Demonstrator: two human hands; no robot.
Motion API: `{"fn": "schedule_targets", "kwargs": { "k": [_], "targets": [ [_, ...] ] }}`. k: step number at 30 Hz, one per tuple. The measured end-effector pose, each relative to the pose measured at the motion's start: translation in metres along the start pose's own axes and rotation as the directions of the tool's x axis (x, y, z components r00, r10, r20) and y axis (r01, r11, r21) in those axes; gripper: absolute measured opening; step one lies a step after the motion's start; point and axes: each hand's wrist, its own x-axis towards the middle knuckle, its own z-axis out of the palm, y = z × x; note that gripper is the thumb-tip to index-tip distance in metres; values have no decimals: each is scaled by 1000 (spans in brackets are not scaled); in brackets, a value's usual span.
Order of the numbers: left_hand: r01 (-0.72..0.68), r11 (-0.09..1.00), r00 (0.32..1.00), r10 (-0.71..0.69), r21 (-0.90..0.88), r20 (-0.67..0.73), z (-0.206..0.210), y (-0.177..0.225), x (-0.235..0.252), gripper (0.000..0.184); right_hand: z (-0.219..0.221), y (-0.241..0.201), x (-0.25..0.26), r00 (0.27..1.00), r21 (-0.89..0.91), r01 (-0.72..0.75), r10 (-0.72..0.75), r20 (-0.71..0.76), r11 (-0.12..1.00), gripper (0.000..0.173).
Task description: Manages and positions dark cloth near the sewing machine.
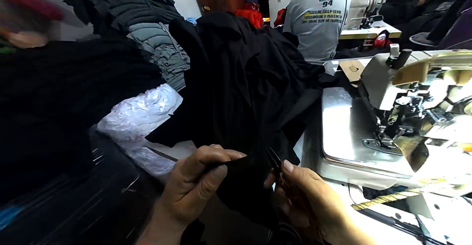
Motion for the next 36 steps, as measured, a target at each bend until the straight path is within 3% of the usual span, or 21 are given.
{"fn": "schedule_targets", "kwargs": {
  "k": [5, 8, 11, 16, 18, 21, 25, 28, 29, 31, 33, 36],
  "targets": [
    [-6, 1000, 1000, 6, -14, 26, 0, -2, -3, 23, 2, -3, 14, 998, -21, -58, 57, -42, 998, 34],
    [-7, 1000, 998, 6, 24, 61, -2, -3, -4, 25, 4, -8, 20, 997, -87, -20, 13, -77, 996, 36],
    [17, 976, 996, -36, 215, 87, -6, -12, -9, 26, 2, -7, 16, 992, -133, 17, -34, -121, 991, 36],
    [-22, 797, 939, -192, 604, 287, -1, -23, -16, 38, -14, 15, -23, 974, -336, 68, -136, -183, 939, 29],
    [-90, 770, 946, -132, 632, 295, 4, -14, -5, 37, -24, 21, -42, 952, -480, 115, -234, -196, 870, 32],
    [-170, 817, 973, 51, 551, 224, 17, 11, 29, 33, -44, 28, -63, 896, -596, 222, -403, -188, 772, 34],
    [-216, 793, 971, 113, 569, 211, 55, 18, 83, 25, -59, 34, -72, 820, -455, 346, -500, -277, 820, 29],
    [-8, 780, 965, -158, 625, 210, 93, -11, 119, 23, -57, 36, -71, 814, -325, 400, -495, -305, 857, 24],
    [124, 751, 918, -335, 649, 212, 103, -20, 132, 29, -56, 36, -71, 811, -335, 402, -501, -303, 852, 24],
    [312, 600, 730, -648, 737, 219, 123, -34, 159, 42, -55, 37, -71, 815, -402, 375, -504, -287, 836, 24],
    [302, 455, 623, -759, 838, 187, 143, -47, 173, 51, -56, 38, -72, 820, -426, 373, -508, -264, 824, 25],
    [247, 330, 581, -803, 911, 133, 160, -66, 179, 43, -58, 39, -72, 824, -400, 392, -510, -247, 828, 24]
  ]
}}
